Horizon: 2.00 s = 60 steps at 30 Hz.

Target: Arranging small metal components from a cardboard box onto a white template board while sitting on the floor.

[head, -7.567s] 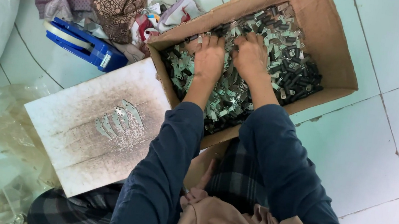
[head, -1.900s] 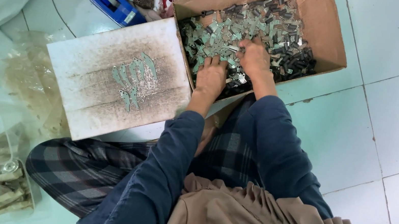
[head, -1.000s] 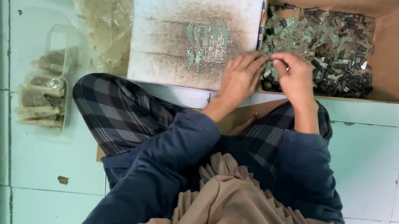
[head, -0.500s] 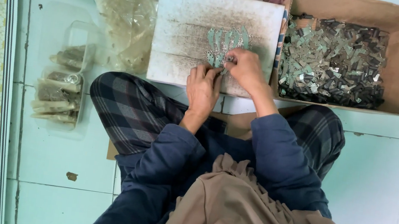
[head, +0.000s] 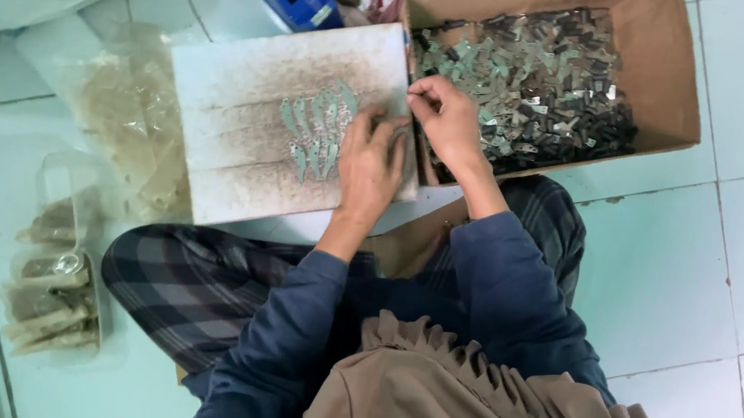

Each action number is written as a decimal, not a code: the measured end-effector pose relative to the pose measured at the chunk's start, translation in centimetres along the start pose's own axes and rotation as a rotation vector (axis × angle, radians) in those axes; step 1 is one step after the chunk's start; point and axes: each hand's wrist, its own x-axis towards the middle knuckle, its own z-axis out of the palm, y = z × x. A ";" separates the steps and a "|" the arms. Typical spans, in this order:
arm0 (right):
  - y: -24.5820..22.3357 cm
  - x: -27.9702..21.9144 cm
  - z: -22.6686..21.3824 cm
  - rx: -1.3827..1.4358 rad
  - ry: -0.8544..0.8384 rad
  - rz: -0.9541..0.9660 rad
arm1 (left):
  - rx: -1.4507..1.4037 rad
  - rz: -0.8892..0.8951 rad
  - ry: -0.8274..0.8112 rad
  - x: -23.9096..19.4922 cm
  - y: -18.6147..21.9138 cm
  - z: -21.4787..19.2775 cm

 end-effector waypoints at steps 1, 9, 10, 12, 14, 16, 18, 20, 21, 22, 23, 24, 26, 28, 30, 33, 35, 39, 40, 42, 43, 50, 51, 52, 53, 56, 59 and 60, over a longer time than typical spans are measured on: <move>1.3 0.8 -1.4 -0.002 0.018 0.010 | -0.009 0.013 -0.013 0.8 1.0 2.0; 21.2 5.0 -10.1 -0.128 0.169 0.441 | 0.077 0.105 -0.470 3.2 2.6 18.8; 22.1 5.2 -10.6 -0.127 0.177 0.447 | 0.074 0.112 -0.476 2.9 1.5 20.0; 23.8 5.9 -11.2 -0.239 0.187 0.532 | 0.154 0.099 -0.610 2.4 -0.7 22.1; 24.7 7.7 -10.4 -0.279 0.158 0.519 | 0.173 0.093 -0.625 1.3 -2.6 23.1; 24.5 9.0 -9.6 -0.316 0.122 0.509 | 0.196 0.081 -0.643 0.8 -3.5 23.3; 23.1 9.7 -9.0 -0.403 0.054 0.533 | 0.152 0.088 -0.650 0.7 -3.3 23.0; 19.4 10.9 -9.0 -0.488 -0.027 0.611 | 0.133 0.072 -0.648 2.0 -1.2 20.8; 17.6 11.5 -9.1 -0.575 -0.108 0.681 | 0.112 0.057 -0.638 2.6 -0.1 19.7; 17.3 11.3 -9.1 -0.576 -0.112 0.682 | 0.112 0.054 -0.640 2.6 -0.3 19.9; 17.0 11.0 -9.2 -0.532 -0.112 0.600 | 0.086 0.041 -0.616 2.5 -0.4 20.1; 16.6 10.9 -9.2 -0.487 -0.109 0.517 | 0.060 0.031 -0.590 2.6 -0.5 20.2; 17.0 10.3 -9.3 -0.460 -0.090 0.481 | 0.050 0.023 -0.576 2.6 -0.8 20.5; 16.9 9.4 -9.7 -0.433 -0.071 0.446 | 0.037 0.016 -0.563 2.4 -0.9 20.5; 16.2 8.6 -10.0 -0.205 0.039 0.272 | 0.016 -0.009 -0.526 2.4 -0.8 20.3; 14.0 6.9 -10.1 -0.004 0.024 0.190 | -0.097 -0.043 -0.423 2.9 0.0 19.4; 13.3 5.5 -10.4 0.040 -0.041 0.149 | -0.065 0.011 -0.300 3.1 0.9 18.4; 7.8 2.7 -11.1 0.108 -0.168 0.065 | 0.232 0.121 -0.186 2.2 0.3 17.8; 6.8 1.9 -10.8 0.114 -0.188 0.054 | 0.246 0.105 -0.176 2.2 1.0 16.4; 5.0 0.0 -10.7 0.227 -0.178 0.118 | 0.357 0.265 -0.043 2.3 2.8 14.1; 4.3 -0.5 -10.2 0.229 -0.193 0.113 | 0.366 0.253 -0.039 1.4 2.6 13.3; -3.4 -3.4 -5.5 0.323 -0.186 -0.033 | 0.078 -0.042 -0.082 -3.4 1.4 3.9; -3.9 -3.7 -4.3 0.319 -0.216 -0.117 | 0.092 -0.057 -0.018 -4.1 0.7 2.5; -4.7 -3.8 -3.0 0.320 -0.223 -0.123 | 0.095 -0.061 -0.011 -4.7 -0.3 1.2; -5.5 -3.9 -1.7 0.239 -0.272 -0.149 | 0.148 -0.075 -0.008 -5.3 -1.3 -0.1; -6.5 -3.5 2.5 0.107 -0.363 -0.188 | 0.302 -0.048 0.039 -7.2 -4.3 -2.5; -6.0 -2.8 5.4 0.013 -0.419 -0.189 | 0.427 0.001 0.091 -8.1 -5.6 -3.8; -5.6 -2.5 6.1 -0.027 -0.431 -0.182 | 0.452 0.017 0.105 -8.2 -5.7 -4.1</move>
